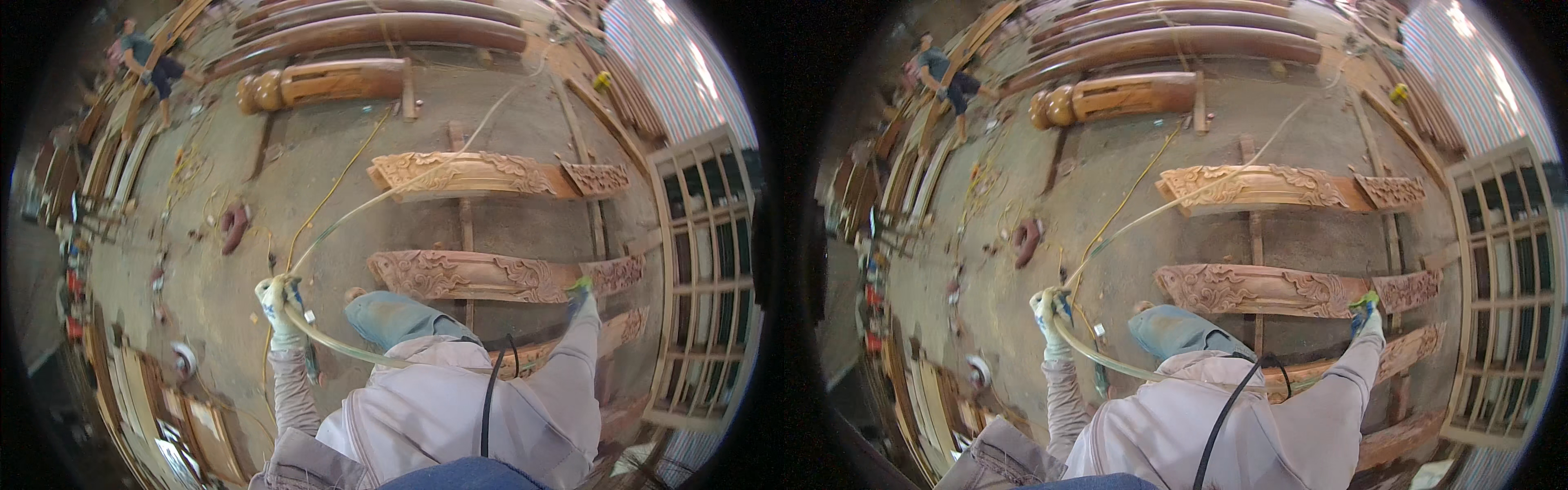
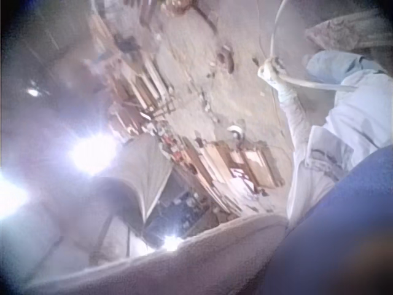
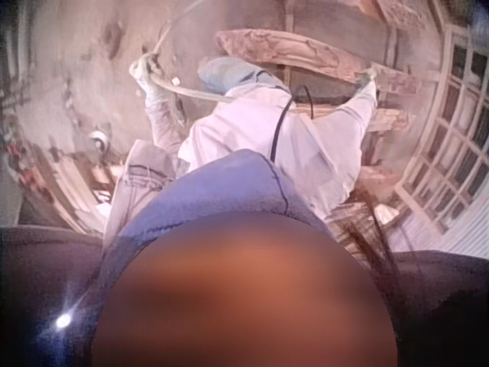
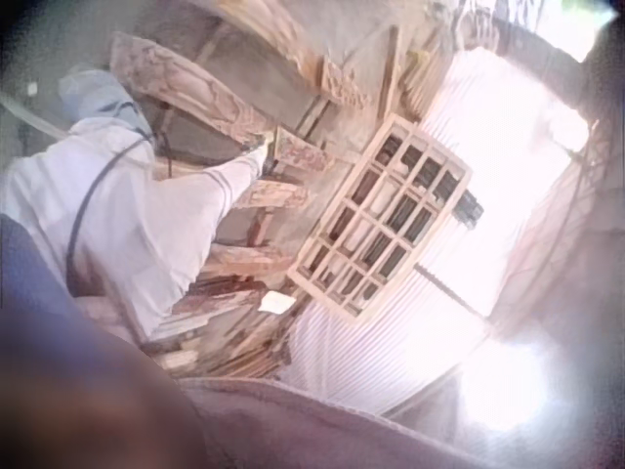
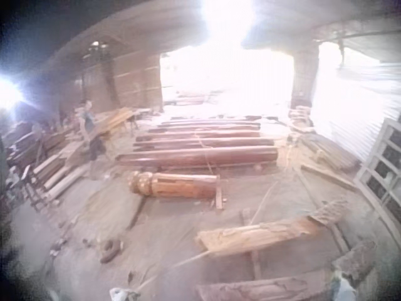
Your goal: The person uses a hose to blow dust and debris off several carved wooden pieces and cylindrical logs in a workshop. They move between different stacks of wood, directing the air stream to clear surfaces and crevices.
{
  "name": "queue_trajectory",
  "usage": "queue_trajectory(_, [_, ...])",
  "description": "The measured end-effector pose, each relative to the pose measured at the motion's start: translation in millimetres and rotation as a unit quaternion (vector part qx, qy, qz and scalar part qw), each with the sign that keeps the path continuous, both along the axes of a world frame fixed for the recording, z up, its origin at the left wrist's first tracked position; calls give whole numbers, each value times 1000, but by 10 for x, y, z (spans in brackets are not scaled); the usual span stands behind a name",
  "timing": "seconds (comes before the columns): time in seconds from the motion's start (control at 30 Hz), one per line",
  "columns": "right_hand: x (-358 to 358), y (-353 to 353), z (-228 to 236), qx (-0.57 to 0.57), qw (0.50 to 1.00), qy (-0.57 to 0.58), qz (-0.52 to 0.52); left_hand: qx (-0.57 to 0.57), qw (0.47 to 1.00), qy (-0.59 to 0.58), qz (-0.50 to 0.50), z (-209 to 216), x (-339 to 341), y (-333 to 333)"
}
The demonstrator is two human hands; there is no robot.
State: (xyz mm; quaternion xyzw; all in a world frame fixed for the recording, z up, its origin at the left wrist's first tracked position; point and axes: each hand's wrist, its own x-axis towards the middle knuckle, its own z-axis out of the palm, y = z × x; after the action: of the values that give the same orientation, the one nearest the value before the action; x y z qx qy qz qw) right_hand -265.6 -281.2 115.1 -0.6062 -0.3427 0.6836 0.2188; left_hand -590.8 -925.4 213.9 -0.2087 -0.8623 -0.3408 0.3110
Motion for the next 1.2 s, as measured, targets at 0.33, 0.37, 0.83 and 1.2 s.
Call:
queue_trajectory(0.33, [-609, -2435, -1653, -123, 932, 33, -338, 47, 977, -206, -33, -242, -2044, -716])
queue_trajectory(0.37, [-708, -2716, -1733, -142, 922, 26, -360, 87, 968, -235, -33, -284, -2261, -755])
queue_trajectory(0.83, [-2655, -5750, -1741, -156, 902, 262, -306, 62, 848, -291, -439, -709, -4875, 489])
queue_trajectory(1.2, [-2995, -8930, -1054, 1, 756, 267, -598, -42, 742, 7, -669, -475, -5839, 1552])
